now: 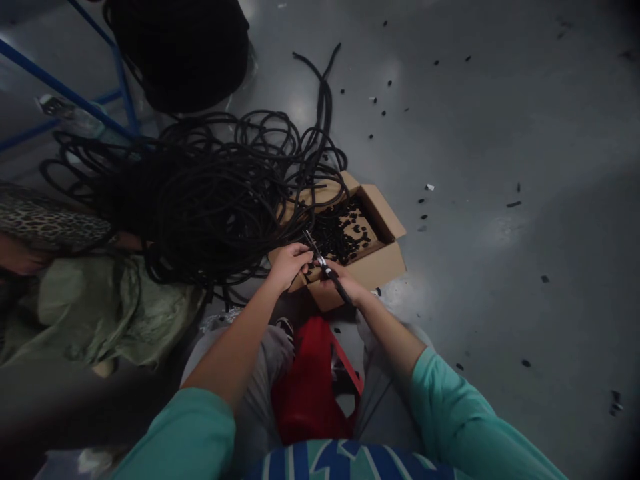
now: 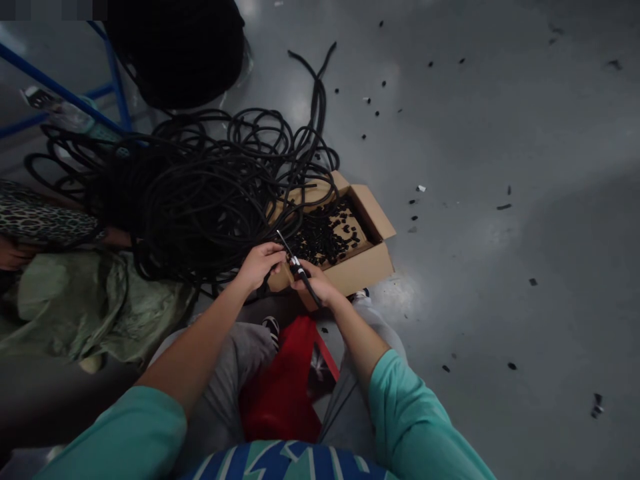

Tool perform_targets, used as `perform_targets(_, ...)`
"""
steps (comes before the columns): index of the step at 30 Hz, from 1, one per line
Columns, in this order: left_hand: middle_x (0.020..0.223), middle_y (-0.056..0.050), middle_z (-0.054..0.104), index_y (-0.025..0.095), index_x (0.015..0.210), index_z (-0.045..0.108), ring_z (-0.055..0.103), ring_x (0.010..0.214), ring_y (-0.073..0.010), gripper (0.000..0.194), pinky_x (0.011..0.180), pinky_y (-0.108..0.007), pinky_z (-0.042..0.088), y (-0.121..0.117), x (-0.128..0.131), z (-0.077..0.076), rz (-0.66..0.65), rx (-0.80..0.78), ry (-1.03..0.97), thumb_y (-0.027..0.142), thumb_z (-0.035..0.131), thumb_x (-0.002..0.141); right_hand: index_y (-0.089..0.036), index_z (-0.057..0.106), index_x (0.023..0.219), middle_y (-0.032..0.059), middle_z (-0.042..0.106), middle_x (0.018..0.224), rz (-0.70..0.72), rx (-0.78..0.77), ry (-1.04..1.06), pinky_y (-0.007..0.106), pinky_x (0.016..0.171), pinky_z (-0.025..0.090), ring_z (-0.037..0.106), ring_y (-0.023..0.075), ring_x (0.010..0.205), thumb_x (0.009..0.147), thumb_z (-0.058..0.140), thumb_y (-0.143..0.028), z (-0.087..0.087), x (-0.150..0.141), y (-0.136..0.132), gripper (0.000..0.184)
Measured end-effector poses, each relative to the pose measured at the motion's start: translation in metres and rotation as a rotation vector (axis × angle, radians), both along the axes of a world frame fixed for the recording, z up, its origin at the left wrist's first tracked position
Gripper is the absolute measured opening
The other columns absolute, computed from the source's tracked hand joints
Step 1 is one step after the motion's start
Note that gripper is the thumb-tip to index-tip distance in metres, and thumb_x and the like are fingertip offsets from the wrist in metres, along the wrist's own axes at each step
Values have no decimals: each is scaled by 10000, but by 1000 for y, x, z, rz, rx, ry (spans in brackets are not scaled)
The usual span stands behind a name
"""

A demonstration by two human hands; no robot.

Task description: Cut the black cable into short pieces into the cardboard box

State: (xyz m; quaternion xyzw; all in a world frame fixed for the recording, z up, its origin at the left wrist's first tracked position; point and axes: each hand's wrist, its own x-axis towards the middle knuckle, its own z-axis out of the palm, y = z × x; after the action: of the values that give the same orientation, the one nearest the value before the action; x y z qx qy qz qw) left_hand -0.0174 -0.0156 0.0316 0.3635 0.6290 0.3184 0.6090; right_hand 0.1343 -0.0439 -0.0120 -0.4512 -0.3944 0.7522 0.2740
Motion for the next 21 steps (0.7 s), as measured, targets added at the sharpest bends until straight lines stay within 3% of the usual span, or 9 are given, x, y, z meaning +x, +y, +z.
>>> perform_targets(4, 501, 37, 522, 126, 688, 563, 396, 342, -40, 126, 352, -194, 239, 2, -2, 2, -12, -1, 34, 209, 601, 600, -190, 610, 1007, -5, 587, 837, 29, 42, -49, 245, 655, 380, 489, 137, 731, 482, 602, -197, 0, 1, 2, 525)
perform_targets(14, 471, 42, 493, 124, 691, 576, 408, 378, -55, 105, 388, -197, 267, 6, -13, 0, -70, 30, 157, 203, 584, 622, -141, 646, 882, -57, 476, 556, 49, -63, -132, 197, 457, 282, 372, 64, 473, 466, 575, -184, 12, 2, 3, 424)
perform_targets(21, 628, 22, 576, 147, 736, 538, 475, 466, -62, 198, 448, -187, 349, 7, -14, -1, -63, 53, 219, 171, 639, 567, -147, 641, 856, -76, 423, 475, 23, -80, -174, 198, 417, 258, 350, 60, 412, 473, 554, -173, 14, -3, 2, 394)
